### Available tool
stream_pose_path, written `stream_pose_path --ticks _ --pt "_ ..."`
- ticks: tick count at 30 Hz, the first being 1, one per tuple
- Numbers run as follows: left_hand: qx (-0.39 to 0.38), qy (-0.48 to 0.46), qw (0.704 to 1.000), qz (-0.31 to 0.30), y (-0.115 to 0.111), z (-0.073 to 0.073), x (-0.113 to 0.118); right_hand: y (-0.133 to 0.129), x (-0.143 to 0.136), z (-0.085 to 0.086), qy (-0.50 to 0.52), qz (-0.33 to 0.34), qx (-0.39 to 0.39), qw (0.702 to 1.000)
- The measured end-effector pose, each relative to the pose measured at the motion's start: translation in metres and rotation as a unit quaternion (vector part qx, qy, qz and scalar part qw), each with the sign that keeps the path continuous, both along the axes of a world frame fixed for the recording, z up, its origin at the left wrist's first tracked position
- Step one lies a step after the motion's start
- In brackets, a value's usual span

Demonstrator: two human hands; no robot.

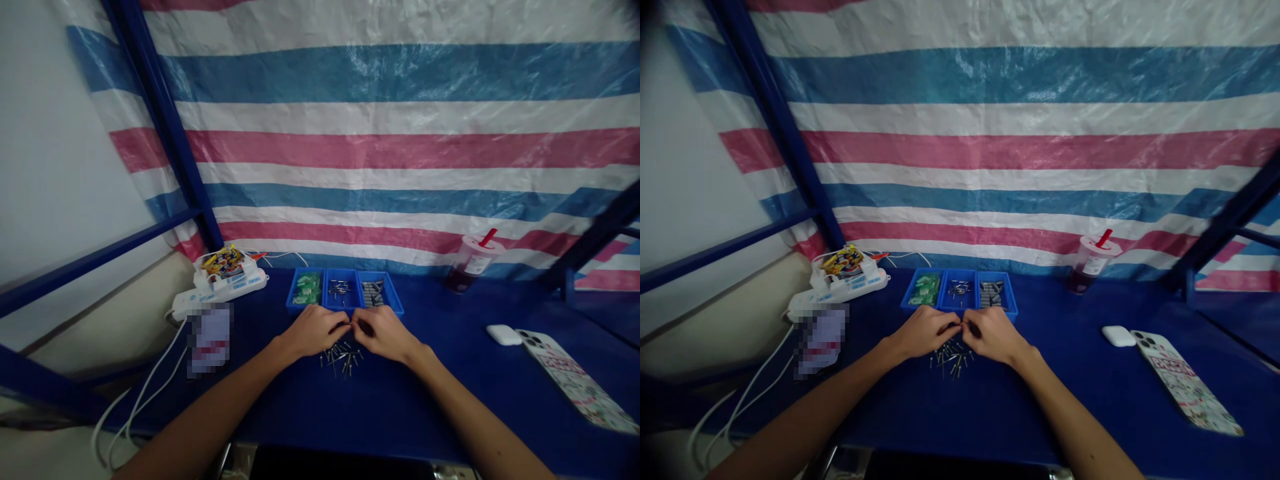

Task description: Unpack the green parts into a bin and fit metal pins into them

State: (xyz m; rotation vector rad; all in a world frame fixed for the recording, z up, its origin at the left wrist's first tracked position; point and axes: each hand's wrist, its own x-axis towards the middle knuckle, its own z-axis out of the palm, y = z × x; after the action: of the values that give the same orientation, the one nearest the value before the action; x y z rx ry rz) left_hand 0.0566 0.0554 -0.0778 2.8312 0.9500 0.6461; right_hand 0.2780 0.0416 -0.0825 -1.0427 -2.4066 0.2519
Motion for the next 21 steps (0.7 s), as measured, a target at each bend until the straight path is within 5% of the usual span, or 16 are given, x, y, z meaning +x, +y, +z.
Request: stream_pose_path --ticks 21 --pt "0.037 -0.042 0.998 0.000 0.0002 0.0021 -0.0032 0.0006 -0.0004 -0.0031 0.029 0.029 0.040 0.998"
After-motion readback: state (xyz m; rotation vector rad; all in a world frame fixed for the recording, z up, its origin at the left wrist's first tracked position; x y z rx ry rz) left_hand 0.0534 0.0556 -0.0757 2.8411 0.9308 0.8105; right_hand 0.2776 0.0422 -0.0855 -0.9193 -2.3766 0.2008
